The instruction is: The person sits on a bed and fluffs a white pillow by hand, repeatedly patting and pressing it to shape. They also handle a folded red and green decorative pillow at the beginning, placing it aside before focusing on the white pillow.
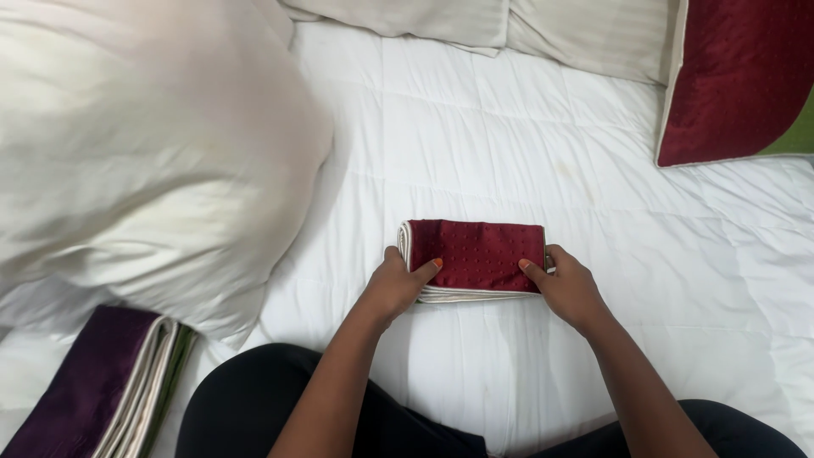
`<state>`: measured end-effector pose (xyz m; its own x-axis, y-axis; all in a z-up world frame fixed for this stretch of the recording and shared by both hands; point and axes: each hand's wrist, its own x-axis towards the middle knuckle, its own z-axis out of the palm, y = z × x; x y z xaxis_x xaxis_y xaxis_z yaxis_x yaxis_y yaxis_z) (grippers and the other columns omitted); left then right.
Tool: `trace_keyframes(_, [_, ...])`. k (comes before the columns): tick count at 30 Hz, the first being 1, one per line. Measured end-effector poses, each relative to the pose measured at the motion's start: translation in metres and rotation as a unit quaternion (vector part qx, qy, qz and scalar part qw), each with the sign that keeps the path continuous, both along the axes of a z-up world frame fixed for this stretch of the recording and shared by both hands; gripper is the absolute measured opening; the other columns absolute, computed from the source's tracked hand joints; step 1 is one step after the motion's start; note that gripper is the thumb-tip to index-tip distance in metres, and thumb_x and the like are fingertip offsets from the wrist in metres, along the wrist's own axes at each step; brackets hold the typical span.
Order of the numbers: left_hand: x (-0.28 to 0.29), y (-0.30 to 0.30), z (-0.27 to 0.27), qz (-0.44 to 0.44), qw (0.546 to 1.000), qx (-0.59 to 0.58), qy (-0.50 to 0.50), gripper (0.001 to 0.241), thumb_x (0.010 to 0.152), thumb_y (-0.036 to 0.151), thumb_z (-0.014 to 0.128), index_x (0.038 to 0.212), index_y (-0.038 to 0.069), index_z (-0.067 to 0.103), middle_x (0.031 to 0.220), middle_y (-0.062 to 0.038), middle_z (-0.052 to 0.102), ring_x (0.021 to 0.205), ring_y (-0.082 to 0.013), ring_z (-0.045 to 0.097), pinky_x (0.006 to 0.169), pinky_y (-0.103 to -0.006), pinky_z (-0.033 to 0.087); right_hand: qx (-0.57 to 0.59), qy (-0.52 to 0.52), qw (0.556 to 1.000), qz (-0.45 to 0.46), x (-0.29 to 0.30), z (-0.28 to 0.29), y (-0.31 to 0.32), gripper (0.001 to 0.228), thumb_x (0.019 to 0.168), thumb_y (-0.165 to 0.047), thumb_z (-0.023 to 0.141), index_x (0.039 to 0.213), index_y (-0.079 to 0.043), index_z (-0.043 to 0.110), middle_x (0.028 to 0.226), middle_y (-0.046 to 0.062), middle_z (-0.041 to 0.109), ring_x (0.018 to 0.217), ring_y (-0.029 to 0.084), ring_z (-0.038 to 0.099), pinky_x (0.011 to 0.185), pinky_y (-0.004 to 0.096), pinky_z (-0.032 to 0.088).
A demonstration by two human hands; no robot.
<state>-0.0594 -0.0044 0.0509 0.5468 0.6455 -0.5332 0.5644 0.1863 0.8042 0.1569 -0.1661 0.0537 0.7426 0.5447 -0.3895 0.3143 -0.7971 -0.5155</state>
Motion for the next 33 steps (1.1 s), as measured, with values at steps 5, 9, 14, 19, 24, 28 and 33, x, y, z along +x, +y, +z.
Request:
trace_keyframes(5, [-0.056, -0.014, 0.056, 0.087, 0.995, 0.001, -0.05, 0.076, 0.088, 0.052, 0.068, 0.131, -0.008, 0.049, 0.107, -0.027, 0.073, 0.089, -0.0289, 0.076, 0.075, -0.0372, 0.062, 0.084, 0.027, 0.996, 0.018, -0.038, 0.021, 0.009, 0.055, 0.095, -0.048, 0.064, 0.131, -0.006, 0.065, 0.108, 0.01, 0.074, 0.096, 0.022, 0.072, 0.083, 0.036, 0.055])
trace_keyframes(9, [-0.136, -0.037, 0.084, 0.208, 0.962, -0.046, -0.17, 0.063, 0.093, 0.047, 0.06, 0.133, -0.002, 0.057, 0.115, -0.02, 0.073, 0.101, -0.0255, 0.068, 0.088, -0.0352, 0.052, 0.194, 0.088, 0.976, 0.042, -0.099, 0.057, 0.03, 0.055, 0.09, -0.038, 0.07, 0.137, -0.011, 0.059, 0.107, 0.008, 0.075, 0.096, 0.017, 0.073, 0.079, 0.032, 0.055])
trace_keyframes(14, [-0.259, -0.067, 0.085, 0.362, 0.891, -0.115, -0.248, 0.058, 0.089, 0.03, 0.065, 0.141, 0.006, 0.055, 0.128, -0.014, 0.072, 0.113, -0.0232, 0.069, 0.097, -0.0385, 0.051, 0.313, 0.188, 0.922, 0.133, -0.182, 0.088, 0.072, 0.05, 0.087, -0.024, 0.075, 0.13, -0.007, 0.056, 0.103, 0.011, 0.074, 0.092, 0.014, 0.076, 0.076, 0.028, 0.06])
trace_keyframes(19, [-0.392, -0.077, 0.021, 0.443, 0.829, -0.117, -0.321, 0.063, 0.098, 0.021, 0.064, 0.157, 0.006, 0.049, 0.136, -0.022, 0.07, 0.115, -0.0337, 0.072, 0.091, -0.0539, 0.058, 0.305, 0.198, 0.902, 0.234, -0.275, 0.12, 0.12, 0.044, 0.085, -0.024, 0.078, 0.121, -0.007, 0.058, 0.101, 0.009, 0.073, 0.088, 0.013, 0.076, 0.072, 0.028, 0.063])
trace_keyframes(24, [-0.436, -0.085, 0.019, 0.541, 0.778, -0.08, -0.31, 0.06, 0.1, 0.024, 0.055, 0.157, 0.008, 0.046, 0.134, -0.017, 0.069, 0.109, -0.032, 0.071, 0.081, -0.0528, 0.057, 0.316, 0.176, 0.863, 0.353, -0.344, 0.127, 0.17, 0.034, 0.089, -0.025, 0.078, 0.116, -0.007, 0.066, 0.097, 0.009, 0.073, 0.082, 0.015, 0.073, 0.072, 0.028, 0.061])
trace_keyframes(28, [-0.425, -0.084, 0.056, 0.605, 0.744, -0.06, -0.276, 0.057, 0.099, 0.026, 0.056, 0.153, 0.008, 0.05, 0.131, -0.014, 0.07, 0.109, -0.0284, 0.071, 0.083, -0.0498, 0.058, 0.344, 0.101, 0.837, 0.413, -0.38, 0.108, 0.199, 0.034, 0.092, -0.027, 0.076, 0.118, -0.007, 0.067, 0.098, 0.008, 0.077, 0.085, 0.016, 0.074, 0.077, 0.03, 0.058])
trace_keyframes(33, [-0.423, -0.079, 0.052, 0.65, 0.722, -0.093, -0.218, 0.047, 0.091, 0.022, 0.061, 0.135, 0.011, 0.054, 0.121, -0.009, 0.071, 0.101, -0.0253, 0.071, 0.083, -0.0501, 0.058, 0.347, 0.019, 0.825, 0.446, -0.402, 0.093, 0.22, 0.031, 0.095, -0.028, 0.071, 0.119, -0.007, 0.07, 0.101, 0.015, 0.077, 0.085, 0.027, 0.076, 0.077, 0.037, 0.058])
